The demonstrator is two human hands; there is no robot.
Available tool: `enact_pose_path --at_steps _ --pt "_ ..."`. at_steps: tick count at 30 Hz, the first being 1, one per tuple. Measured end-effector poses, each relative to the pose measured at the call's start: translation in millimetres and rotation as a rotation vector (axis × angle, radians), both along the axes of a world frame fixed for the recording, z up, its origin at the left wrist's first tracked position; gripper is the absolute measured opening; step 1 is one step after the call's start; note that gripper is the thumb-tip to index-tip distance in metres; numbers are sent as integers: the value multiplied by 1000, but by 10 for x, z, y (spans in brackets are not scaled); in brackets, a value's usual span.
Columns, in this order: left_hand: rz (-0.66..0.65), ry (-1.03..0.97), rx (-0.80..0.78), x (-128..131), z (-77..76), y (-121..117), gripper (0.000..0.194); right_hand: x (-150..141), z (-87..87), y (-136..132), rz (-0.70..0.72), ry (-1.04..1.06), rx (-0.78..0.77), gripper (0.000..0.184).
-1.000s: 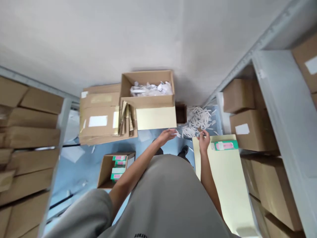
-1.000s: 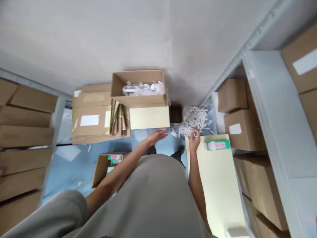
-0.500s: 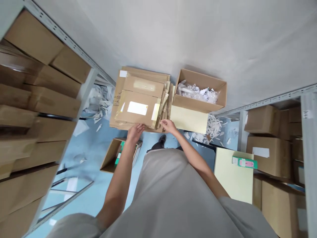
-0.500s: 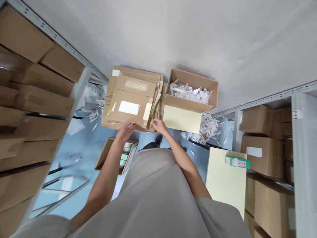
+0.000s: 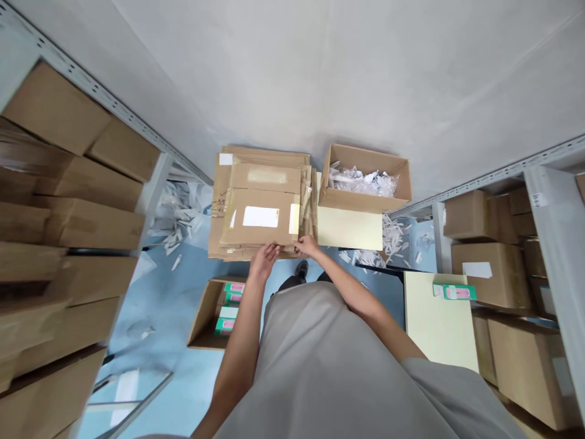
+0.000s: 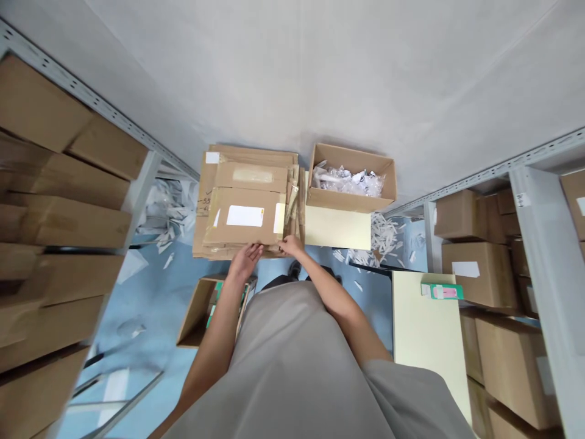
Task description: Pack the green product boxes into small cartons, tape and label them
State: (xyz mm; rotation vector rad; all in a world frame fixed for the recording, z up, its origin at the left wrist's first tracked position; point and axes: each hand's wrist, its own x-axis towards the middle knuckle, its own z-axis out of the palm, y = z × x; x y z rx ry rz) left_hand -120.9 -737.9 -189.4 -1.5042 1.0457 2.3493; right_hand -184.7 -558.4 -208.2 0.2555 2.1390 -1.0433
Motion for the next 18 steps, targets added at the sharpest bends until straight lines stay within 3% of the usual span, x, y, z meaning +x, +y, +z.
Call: enact_pose_path --at_steps 6,12,15,18 --pt "-11 75 -23 -159 85 52 16 -7 155 -44 -191 74 -105 46" --pt "61 60 29 -384 243 -69 5 -53 577 -75 -323 277 -305 25" --pt "94 97 103 -515 334 -87 22 99 809 42 -311 434 -474 29" --pt "35 239 138 -668 431 71 40 371 964 291 -354 523 -536 38"
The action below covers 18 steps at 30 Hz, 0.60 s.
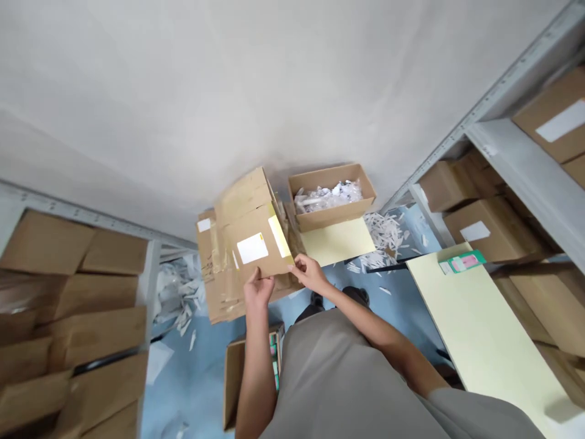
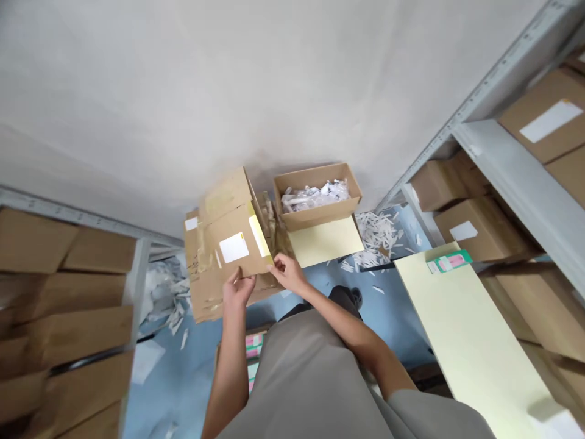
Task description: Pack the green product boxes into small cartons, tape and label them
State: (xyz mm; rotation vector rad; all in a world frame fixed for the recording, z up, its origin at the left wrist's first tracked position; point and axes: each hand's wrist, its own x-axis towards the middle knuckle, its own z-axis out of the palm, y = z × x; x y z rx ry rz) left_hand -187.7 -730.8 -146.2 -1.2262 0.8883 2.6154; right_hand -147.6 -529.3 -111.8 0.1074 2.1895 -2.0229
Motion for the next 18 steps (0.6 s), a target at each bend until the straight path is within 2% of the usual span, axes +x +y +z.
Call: enact_pose_path --at_steps 3,6,9,11,14,16,18 --pt "-164 191 -12 -174 105 384 43 297 29 401 -111 -6 -19 44" --pt "-366 333 -23 -345 209 962 42 610 -22 1025 -298 -35 -59 50" --pt "-554 414 -21 -452 286 1663 46 1066 -26 1874 -680 -37 -27 62" --pt "-697 459 -34 -450 314 2168 51 1507 34 2473 -965 -13 36 65" --pt "-962 533 -86 -284 327 2964 55 2331 168 3238 -1321 26 131 67" --pt "-1164 594 -129 -51 323 3513 57 2905 227 3618 -1469 35 191 69" --pt "-1357 663 -167 264 314 4061 62 3444 225 3917 -1553 19 237 73"
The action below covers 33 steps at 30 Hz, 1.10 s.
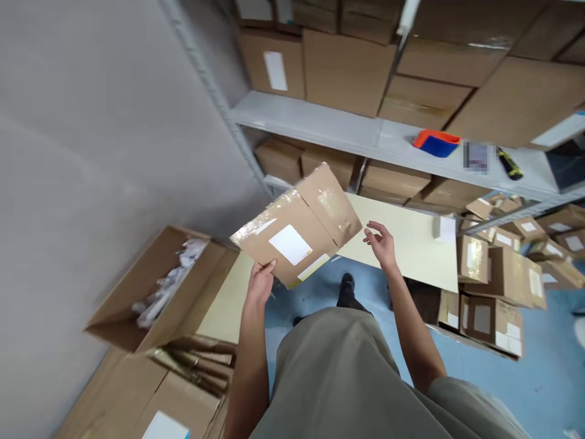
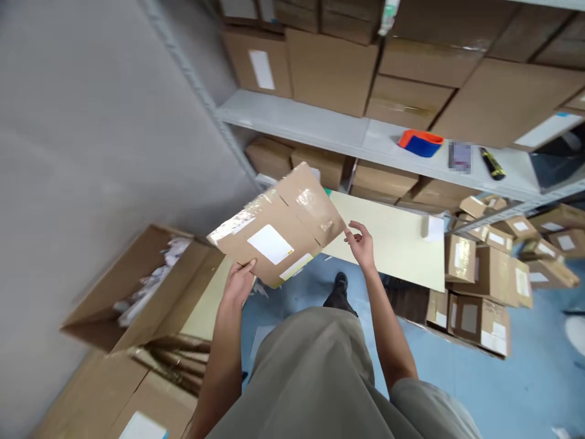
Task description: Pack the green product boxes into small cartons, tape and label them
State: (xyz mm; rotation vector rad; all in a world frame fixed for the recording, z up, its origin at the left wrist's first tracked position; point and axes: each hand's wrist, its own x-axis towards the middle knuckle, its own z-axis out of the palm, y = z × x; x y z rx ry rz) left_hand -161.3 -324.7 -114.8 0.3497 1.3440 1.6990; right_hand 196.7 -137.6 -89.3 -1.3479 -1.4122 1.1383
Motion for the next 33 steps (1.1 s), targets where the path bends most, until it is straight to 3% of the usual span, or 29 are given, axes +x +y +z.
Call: enact_pose_path --at_steps 3,8,11,15,19,23,25,28,33 --pt "-242 116 -54 539 -25 785 73 722 -138 364 -65 -43 -25 83" --pt "-572 219 -120 1351 -113 1884 82 1779 -575 774 -122 -73 -107 89" --pt "-712 286 -136 1734 -181 2359 84 2298 -811 874 -273 -93 -154 93" --pt "-843 316 -138 2079 -260 2728 87 2727 -999 927 -358 -64 -292 100" --pt "-902 264 -178 2208 -353 2880 85 2829 -1055 956 -256 15 -330 66" --pt "-746 315 -250 2224 -489 2960 79 2719 -1016 917 -262 5 -233 39" --pt "-632 319 -257 2225 -548 2986 75 2625 -977 862 -248 -25 -217 41" --pt "-541 212 -215 2234 -583 3005 79 2469 -904 756 -189 -80 -229 59" --pt "-636 89 -108 2283 -521 3020 80 2221 -767 656 -37 -69 -270 75"
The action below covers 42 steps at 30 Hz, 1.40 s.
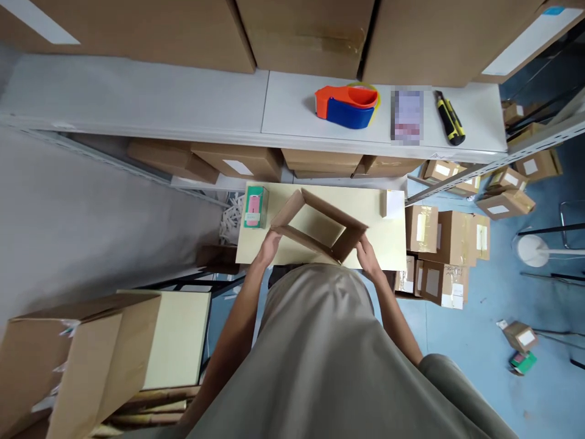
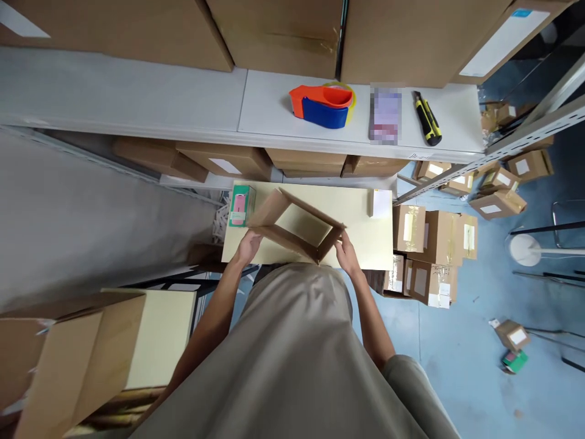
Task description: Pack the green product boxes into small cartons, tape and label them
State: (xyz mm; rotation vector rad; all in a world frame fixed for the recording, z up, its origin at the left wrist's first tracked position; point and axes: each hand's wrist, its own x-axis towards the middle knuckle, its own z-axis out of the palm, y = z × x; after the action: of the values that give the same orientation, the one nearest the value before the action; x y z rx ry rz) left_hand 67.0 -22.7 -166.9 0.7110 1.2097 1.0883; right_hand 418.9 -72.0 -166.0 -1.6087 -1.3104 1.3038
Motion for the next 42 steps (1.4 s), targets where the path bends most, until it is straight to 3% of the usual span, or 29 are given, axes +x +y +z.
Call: enact_pose_path --at_steps 4,12,21,24,27,29,33,35,37,39,42 --pt "-52 34 -26 -21 88 12 78 -100 98 84 28 61 -101 78" --pt "-230 358 -79 -171 202 2 87 -29 216 327 43 7 -175 104" --pt "-320 379 -55 -184 176 68 92 -148 263 497 -29 -210 -34 112" --pt "-266 414 -41 -195 189 62 102 -118 293 541 -6 -214 36 111" --pt "-179 380 8 -232 300 6 110 -35 398 521 27 -142 106 98" --pt "-230 287 67 -274 424 -46 120 38 494 479 88 -64 138 94" --pt "-380 277 110 -275 661 -85 155 147 643 392 259 5 142 122" --pt "-371 369 126 -208 730 -58 151 159 672 379 277 -19 136 129" --pt "-365 454 167 -123 760 -18 128 148 678 394 242 -58 160 115" --pt "-353 539 208 -51 760 14 104 127 671 430 206 -96 205 90" --pt "-298 670 207 -2 722 29 98 101 647 486 192 -152 260 62"
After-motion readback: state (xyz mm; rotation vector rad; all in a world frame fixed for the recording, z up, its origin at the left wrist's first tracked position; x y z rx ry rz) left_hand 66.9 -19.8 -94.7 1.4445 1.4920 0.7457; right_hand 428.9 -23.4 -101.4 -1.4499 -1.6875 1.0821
